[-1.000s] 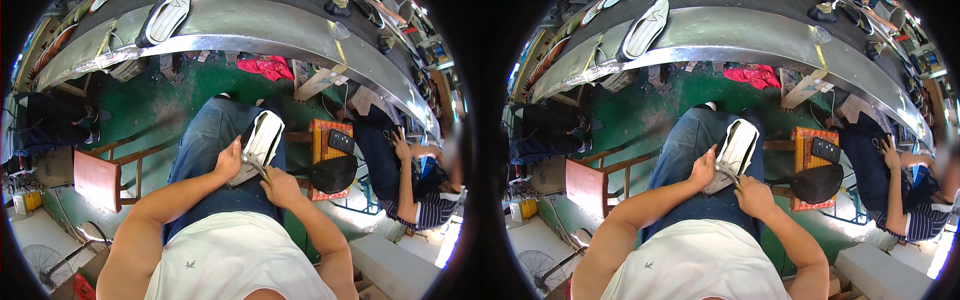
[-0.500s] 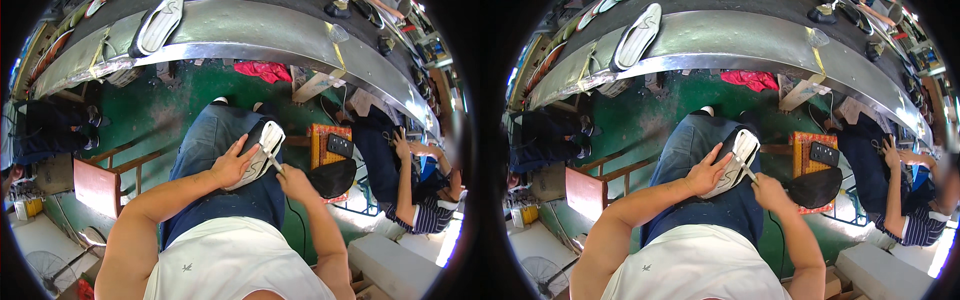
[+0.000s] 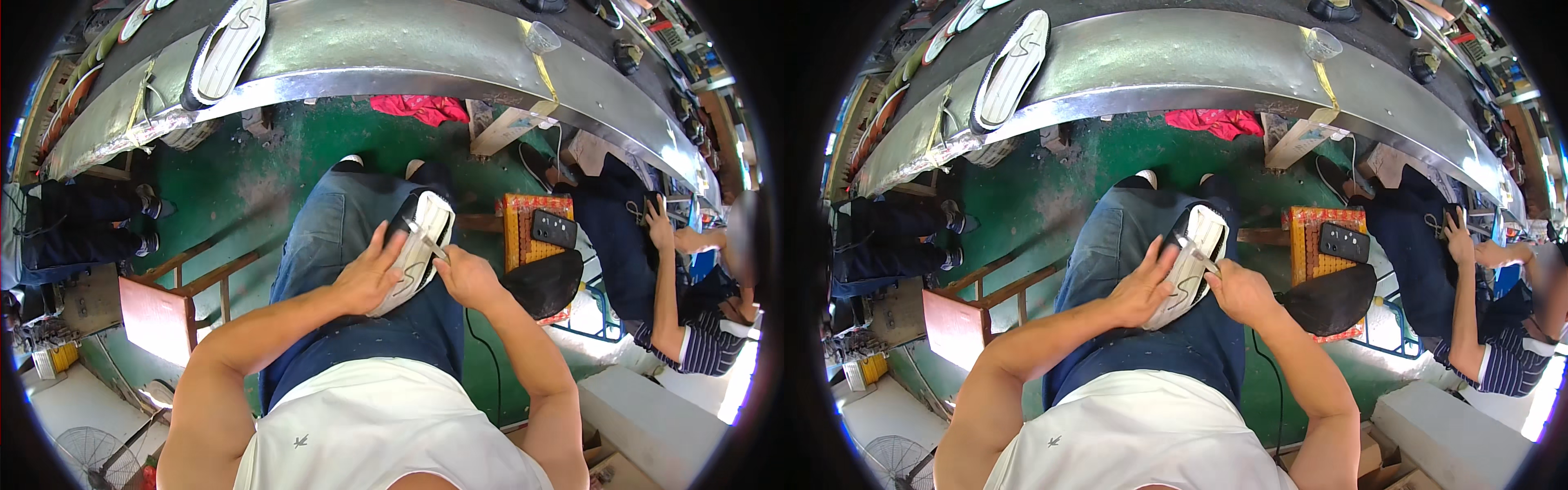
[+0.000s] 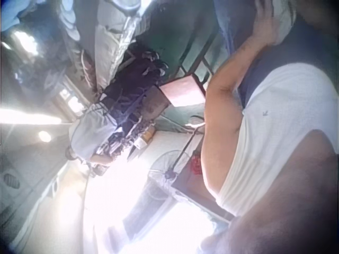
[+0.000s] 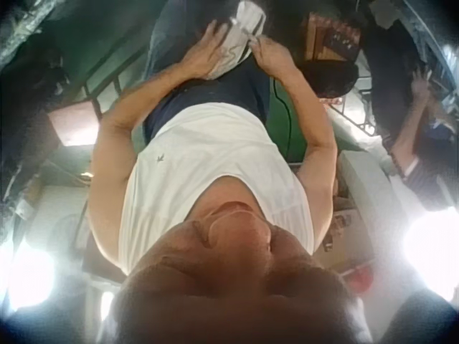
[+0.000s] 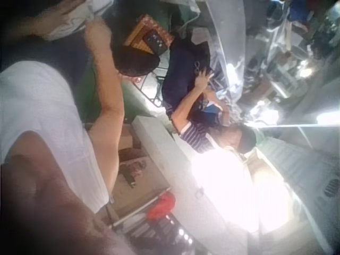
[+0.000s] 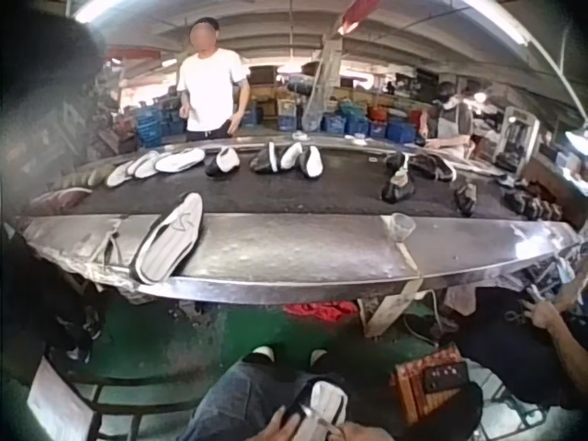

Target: Using pliers to pull and secure the shoe upper onto the last at a shoe factory workstation.

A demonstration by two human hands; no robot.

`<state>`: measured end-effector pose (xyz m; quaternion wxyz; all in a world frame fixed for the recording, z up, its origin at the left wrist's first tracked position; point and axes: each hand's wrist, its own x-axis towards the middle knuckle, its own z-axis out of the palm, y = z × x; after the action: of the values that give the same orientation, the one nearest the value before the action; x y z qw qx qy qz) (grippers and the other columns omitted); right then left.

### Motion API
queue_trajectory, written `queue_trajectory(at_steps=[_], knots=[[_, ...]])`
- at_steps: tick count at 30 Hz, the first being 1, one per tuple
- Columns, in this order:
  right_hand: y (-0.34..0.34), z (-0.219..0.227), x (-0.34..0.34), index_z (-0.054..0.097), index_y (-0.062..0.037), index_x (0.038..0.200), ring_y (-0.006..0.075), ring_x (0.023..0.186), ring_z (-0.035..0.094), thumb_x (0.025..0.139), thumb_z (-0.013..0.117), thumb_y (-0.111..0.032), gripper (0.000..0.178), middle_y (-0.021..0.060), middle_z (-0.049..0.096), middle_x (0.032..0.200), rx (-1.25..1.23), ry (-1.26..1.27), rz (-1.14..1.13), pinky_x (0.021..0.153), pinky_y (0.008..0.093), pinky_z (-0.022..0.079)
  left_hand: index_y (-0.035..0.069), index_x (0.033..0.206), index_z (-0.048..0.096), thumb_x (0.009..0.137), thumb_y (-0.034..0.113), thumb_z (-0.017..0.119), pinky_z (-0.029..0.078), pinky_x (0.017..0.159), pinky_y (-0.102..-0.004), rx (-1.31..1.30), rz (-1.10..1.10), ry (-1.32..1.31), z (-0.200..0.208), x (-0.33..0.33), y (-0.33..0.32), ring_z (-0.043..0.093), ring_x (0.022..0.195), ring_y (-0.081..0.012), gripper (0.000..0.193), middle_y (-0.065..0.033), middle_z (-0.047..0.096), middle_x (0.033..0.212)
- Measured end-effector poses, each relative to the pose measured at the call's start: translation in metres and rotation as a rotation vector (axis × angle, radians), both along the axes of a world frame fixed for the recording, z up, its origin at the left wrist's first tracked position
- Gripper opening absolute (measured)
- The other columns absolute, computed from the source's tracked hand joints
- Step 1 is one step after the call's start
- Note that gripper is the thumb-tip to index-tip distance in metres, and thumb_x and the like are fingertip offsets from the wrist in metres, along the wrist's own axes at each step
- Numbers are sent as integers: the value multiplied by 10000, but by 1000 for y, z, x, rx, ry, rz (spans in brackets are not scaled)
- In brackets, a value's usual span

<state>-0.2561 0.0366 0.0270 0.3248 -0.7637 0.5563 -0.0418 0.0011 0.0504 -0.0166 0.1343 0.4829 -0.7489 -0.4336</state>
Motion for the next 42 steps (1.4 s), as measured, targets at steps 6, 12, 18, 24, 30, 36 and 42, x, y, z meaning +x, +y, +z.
queue_trajectory(at_steps=[6, 12, 18, 24, 30, 36, 42], knots=[[31, 3, 10, 578, 3, 989, 489, 847, 643, 1051, 486, -358, 378, 276, 667, 868, 97, -21, 13, 748, 559, 492, -44, 1592, 138, 906, 279, 715, 363, 1166, -376, 193, 126, 66, -7, 15, 19, 428, 1428, -407, 953, -327, 372, 1547], [55, -1, -20, 593, 13, 1023, 263, 734, 678, 1069, 484, -347, 379, 147, 676, 785, 284, -412, -304, 701, 389, 530, 79, 1609, 179, 785, 199, 777, 481, 1040, -422, 362, -97, -135, 72, 24, -17, 623, 1174, -457, 1025, -327, 600, 1314], [77, -11, -36, 564, 42, 1205, 134, 776, 648, 1058, 532, -243, 323, 68, 669, 941, 343, -719, -595, 685, 280, 516, 48, 1406, 439, 763, 22, 803, 546, 919, -352, -146, 23, 358, 152, 38, -67, 700, 1053, -251, 739, -191, 695, 1188], [83, 1, -36, 549, 29, 1282, 106, 839, 615, 1002, 580, -147, 332, 55, 652, 1005, 405, -728, -498, 710, 272, 510, -73, 1109, 678, 841, 373, 793, 559, 821, -400, 37, 78, 179, 122, -29, -138, 734, 934, -320, 533, -257, 721, 1024], [68, 29, -34, 568, 14, 1261, 267, 863, 690, 981, 608, -180, 342, 161, 689, 945, 462, -332, -322, 771, 369, 538, -56, 1251, 633, 865, 370, 776, 559, 871, -393, 283, 108, 242, 20, -24, -76, 723, 998, -340, 592, -245, 722, 1085], [55, 32, -27, 537, 82, 1279, 468, 998, 660, 961, 612, -173, 414, 268, 690, 1043, 2, -339, 36, 892, 474, 529, 35, 1264, 648, 951, 151, 629, 559, 666, -456, -133, 173, -21, 32, -5, 8, 705, 780, -399, 334, -238, 689, 843], [-7, 105, -1, 561, 71, 1063, 480, 931, 651, 953, 615, -214, 311, 298, 674, 939, 425, 204, 283, 834, 537, 503, -24, 1114, 674, 985, 183, 589, 572, 726, -438, -288, 171, 36, 37, -9, 13, 709, 812, -384, 259, -222, 706, 868]])
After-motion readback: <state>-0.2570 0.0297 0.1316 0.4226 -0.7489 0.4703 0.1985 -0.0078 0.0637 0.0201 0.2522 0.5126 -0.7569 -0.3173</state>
